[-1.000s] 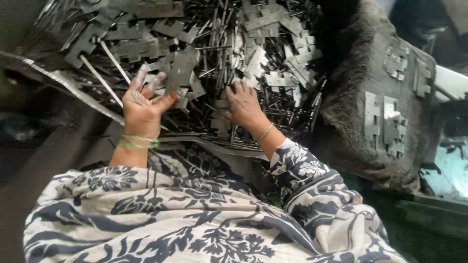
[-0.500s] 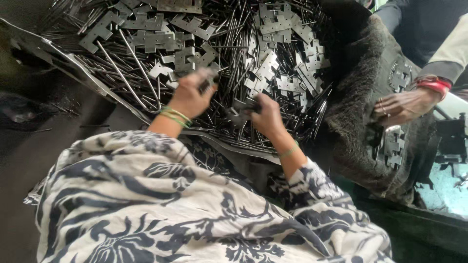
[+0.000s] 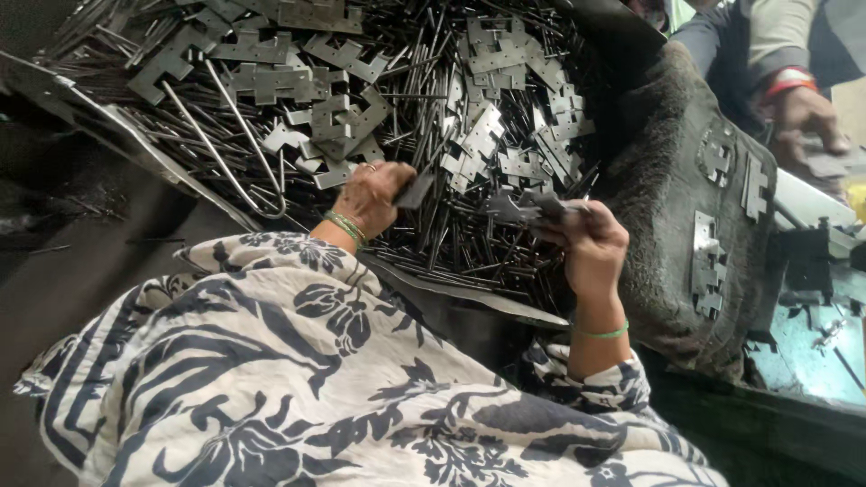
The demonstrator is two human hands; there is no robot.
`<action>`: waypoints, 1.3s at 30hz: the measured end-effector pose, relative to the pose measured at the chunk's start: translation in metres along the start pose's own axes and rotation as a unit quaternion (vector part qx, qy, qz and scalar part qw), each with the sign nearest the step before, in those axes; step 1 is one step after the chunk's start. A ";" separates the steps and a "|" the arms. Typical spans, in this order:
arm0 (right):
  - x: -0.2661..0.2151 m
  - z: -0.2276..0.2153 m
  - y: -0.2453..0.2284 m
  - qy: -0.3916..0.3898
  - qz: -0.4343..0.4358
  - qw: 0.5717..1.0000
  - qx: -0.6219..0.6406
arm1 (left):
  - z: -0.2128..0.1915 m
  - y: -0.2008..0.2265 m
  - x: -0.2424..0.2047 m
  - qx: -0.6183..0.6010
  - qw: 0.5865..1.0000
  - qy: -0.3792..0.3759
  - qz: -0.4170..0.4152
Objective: The person sorts small metal brackets and rods from a large bin, picking them up by hand and placing them onto a nearby surface. The hands repeatedly reach into the bin, separate items, and move them aside.
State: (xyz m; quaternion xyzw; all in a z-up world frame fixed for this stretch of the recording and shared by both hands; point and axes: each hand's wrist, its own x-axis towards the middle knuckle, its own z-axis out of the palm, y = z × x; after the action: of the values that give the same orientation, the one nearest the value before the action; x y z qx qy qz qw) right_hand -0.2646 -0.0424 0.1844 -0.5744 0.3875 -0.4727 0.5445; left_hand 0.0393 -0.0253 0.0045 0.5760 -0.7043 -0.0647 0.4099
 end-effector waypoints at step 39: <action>0.031 -0.223 0.054 0.185 -0.129 0.663 -0.713 | -0.075 -0.032 -0.043 0.362 0.930 -0.068 0.021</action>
State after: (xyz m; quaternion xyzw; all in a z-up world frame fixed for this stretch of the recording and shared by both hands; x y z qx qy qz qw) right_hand -0.4685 -0.1355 0.1253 -0.7321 0.6207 -0.2139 -0.1815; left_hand 0.1121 0.0301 0.0140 0.6648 -0.7178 0.1642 0.1262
